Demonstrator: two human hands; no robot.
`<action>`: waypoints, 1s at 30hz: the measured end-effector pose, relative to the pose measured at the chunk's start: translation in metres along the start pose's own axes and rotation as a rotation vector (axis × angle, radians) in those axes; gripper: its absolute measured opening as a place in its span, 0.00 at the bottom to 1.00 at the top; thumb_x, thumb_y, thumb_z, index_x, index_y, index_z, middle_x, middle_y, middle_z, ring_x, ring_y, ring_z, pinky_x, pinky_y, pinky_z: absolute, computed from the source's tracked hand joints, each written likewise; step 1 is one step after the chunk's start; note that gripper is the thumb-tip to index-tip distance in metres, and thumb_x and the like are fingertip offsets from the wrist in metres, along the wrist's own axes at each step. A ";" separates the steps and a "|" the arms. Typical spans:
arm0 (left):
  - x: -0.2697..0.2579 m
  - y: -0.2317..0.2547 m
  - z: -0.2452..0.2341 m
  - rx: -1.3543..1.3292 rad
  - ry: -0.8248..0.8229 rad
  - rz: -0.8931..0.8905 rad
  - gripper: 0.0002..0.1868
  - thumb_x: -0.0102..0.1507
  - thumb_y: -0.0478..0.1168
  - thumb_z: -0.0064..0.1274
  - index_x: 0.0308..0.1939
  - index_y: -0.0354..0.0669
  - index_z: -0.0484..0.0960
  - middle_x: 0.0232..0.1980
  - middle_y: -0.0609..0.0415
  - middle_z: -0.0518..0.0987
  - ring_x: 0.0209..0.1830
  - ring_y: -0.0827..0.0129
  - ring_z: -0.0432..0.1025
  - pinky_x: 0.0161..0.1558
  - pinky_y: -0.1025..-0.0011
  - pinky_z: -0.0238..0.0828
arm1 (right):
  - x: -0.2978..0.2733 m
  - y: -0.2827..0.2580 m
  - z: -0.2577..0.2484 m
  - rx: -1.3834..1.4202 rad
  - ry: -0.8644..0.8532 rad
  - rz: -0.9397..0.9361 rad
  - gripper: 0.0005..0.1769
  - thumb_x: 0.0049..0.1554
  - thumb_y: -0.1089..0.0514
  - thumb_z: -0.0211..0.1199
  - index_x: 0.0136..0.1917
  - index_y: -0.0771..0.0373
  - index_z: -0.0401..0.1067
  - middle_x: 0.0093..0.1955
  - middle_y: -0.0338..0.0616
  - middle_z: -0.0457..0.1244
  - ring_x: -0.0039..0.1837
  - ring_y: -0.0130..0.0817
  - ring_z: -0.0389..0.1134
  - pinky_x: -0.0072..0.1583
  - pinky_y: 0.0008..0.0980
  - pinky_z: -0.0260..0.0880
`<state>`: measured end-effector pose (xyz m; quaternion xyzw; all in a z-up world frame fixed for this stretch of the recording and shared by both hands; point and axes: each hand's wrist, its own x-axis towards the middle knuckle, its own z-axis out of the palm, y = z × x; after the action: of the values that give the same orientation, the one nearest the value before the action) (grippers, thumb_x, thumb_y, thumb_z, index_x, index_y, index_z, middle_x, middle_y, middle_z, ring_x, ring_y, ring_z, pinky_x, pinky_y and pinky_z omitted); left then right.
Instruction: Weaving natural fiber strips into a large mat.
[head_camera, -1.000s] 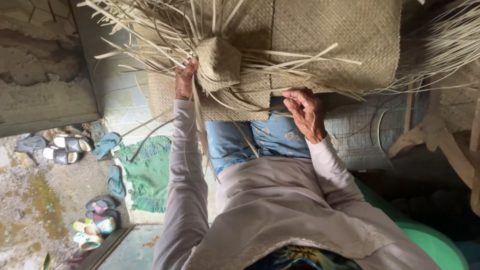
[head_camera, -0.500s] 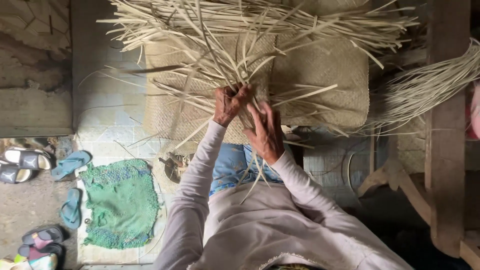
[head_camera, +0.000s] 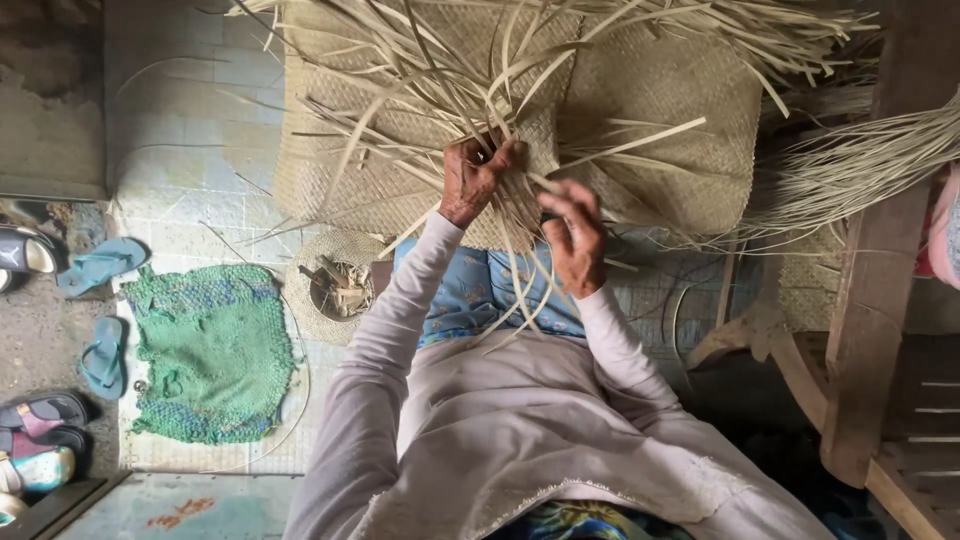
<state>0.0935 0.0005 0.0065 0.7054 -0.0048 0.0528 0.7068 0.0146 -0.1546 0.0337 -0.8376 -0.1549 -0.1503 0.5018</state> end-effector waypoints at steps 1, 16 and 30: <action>0.000 0.008 0.004 0.032 0.031 0.024 0.15 0.55 0.40 0.57 0.17 0.35 0.77 0.13 0.51 0.71 0.15 0.73 0.61 0.22 0.75 0.61 | 0.008 -0.003 -0.007 0.018 0.052 -0.029 0.07 0.54 0.63 0.52 0.45 0.61 0.71 0.54 0.49 0.58 0.55 0.44 0.62 0.56 0.40 0.61; -0.012 0.045 0.006 0.005 0.088 -0.128 0.10 0.53 0.40 0.58 0.22 0.36 0.79 0.20 0.48 0.75 0.22 0.68 0.68 0.33 0.71 0.65 | 0.085 -0.007 -0.011 -0.087 -0.176 -0.158 0.11 0.54 0.58 0.60 0.51 0.60 0.70 0.43 0.44 0.64 0.47 0.41 0.65 0.51 0.38 0.64; -0.019 0.002 0.024 0.046 0.284 0.389 0.04 0.54 0.33 0.55 0.32 0.41 0.82 0.35 0.46 0.79 0.39 0.55 0.73 0.43 0.66 0.69 | 0.093 0.013 -0.002 -0.883 -0.018 -0.786 0.10 0.58 0.54 0.53 0.50 0.60 0.69 0.45 0.49 0.60 0.49 0.41 0.63 0.52 0.33 0.65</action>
<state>0.0759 -0.0252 0.0074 0.6926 -0.0400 0.2869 0.6606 0.1036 -0.1522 0.0622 -0.8483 -0.3805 -0.3682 0.0109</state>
